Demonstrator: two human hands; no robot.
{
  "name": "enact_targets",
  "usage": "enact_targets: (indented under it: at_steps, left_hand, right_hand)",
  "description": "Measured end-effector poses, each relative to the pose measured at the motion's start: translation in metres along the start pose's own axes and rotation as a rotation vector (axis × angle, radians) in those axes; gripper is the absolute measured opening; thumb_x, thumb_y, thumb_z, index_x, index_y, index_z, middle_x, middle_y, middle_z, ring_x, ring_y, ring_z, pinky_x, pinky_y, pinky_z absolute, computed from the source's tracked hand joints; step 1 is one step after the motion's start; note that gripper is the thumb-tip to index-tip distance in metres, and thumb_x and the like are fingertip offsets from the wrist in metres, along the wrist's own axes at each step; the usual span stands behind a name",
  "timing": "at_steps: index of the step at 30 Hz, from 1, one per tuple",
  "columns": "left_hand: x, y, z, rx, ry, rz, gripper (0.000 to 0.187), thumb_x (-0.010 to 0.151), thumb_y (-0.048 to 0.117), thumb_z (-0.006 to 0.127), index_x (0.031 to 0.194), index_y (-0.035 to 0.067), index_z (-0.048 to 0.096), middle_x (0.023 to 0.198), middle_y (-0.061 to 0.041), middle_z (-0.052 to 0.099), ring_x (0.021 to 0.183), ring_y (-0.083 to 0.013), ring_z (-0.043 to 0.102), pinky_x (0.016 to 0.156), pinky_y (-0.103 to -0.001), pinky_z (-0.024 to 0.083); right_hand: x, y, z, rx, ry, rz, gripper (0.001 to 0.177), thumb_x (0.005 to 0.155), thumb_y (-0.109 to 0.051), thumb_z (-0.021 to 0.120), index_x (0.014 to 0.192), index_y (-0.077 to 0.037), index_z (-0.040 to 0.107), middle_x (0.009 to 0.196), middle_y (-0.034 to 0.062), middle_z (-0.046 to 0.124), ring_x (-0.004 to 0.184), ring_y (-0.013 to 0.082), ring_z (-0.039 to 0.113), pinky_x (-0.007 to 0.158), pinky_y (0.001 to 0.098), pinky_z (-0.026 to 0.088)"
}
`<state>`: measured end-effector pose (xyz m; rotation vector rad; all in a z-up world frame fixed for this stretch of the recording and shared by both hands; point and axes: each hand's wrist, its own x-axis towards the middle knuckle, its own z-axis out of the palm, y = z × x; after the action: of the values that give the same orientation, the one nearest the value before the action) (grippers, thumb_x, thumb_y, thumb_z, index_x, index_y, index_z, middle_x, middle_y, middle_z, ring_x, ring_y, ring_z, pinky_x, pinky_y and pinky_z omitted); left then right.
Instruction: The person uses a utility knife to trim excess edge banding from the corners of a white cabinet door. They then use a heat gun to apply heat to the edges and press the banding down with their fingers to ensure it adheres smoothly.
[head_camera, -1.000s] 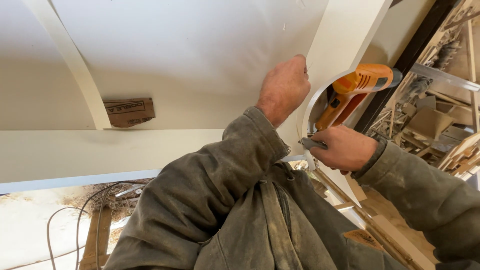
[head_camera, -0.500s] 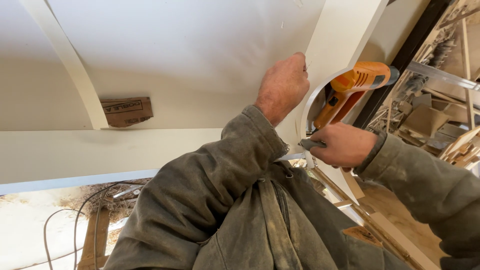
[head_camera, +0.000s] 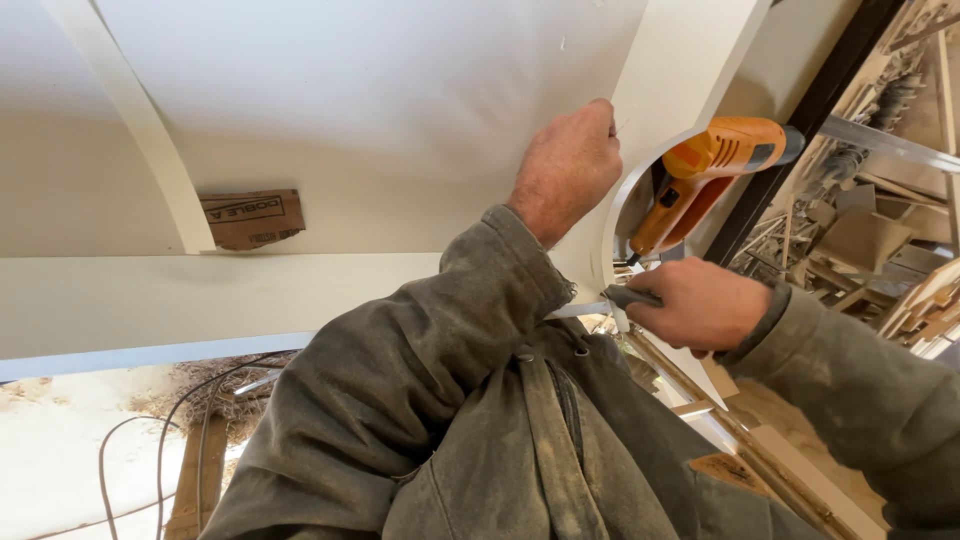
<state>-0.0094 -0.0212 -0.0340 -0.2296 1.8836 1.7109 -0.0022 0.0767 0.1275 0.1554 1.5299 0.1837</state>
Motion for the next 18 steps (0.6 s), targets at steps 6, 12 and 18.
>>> enact_targets:
  at_steps: [6, 12, 18]
  left_hand:
    - [-0.025, 0.003, -0.016, 0.003, 0.054, 0.086, 0.032, 0.094, 0.012, 0.059, 0.124, 0.001, 0.056, 0.096, -0.024, 0.072, 0.093, -0.0447, 0.069, 0.086, -0.054, 0.051]
    - [-0.105, 0.02, -0.047, 0.035, 0.32, 0.417, 0.041, 0.1, 0.008, 0.067, 0.138, 0.002, 0.054, 0.123, -0.022, 0.071, 0.11, -0.038, 0.071, 0.092, -0.043, 0.058]
    - [-0.185, 0.006, -0.001, -0.149, 0.205, 0.069, 0.02, 0.101, 0.015, 0.07, 0.116, 0.003, 0.07, 0.093, -0.009, 0.074, 0.075, -0.0129, 0.067, 0.064, -0.027, 0.055]
  right_hand:
    - [-0.03, 0.041, 0.004, 0.505, 0.632, -0.064, 0.033, 0.097, -0.022, 0.059, 0.121, 0.0, 0.064, 0.073, 0.0133, 0.073, 0.053, 0.0176, 0.067, 0.051, 0.0345, 0.055]
    - [0.01, 0.113, 0.093, 0.709, 0.922, -0.408, 0.025, 0.106, -0.018, 0.057, 0.121, 0.001, 0.055, 0.089, 0.0086, 0.073, 0.068, 0.014, 0.067, 0.056, 0.0304, 0.054]
    - [0.056, 0.146, 0.138, 0.581, 0.849, -0.642, 0.038, 0.108, -0.023, 0.052, 0.142, -0.01, 0.059, 0.094, 0.0087, 0.068, 0.086, 0.0206, 0.066, 0.076, 0.0368, 0.054]
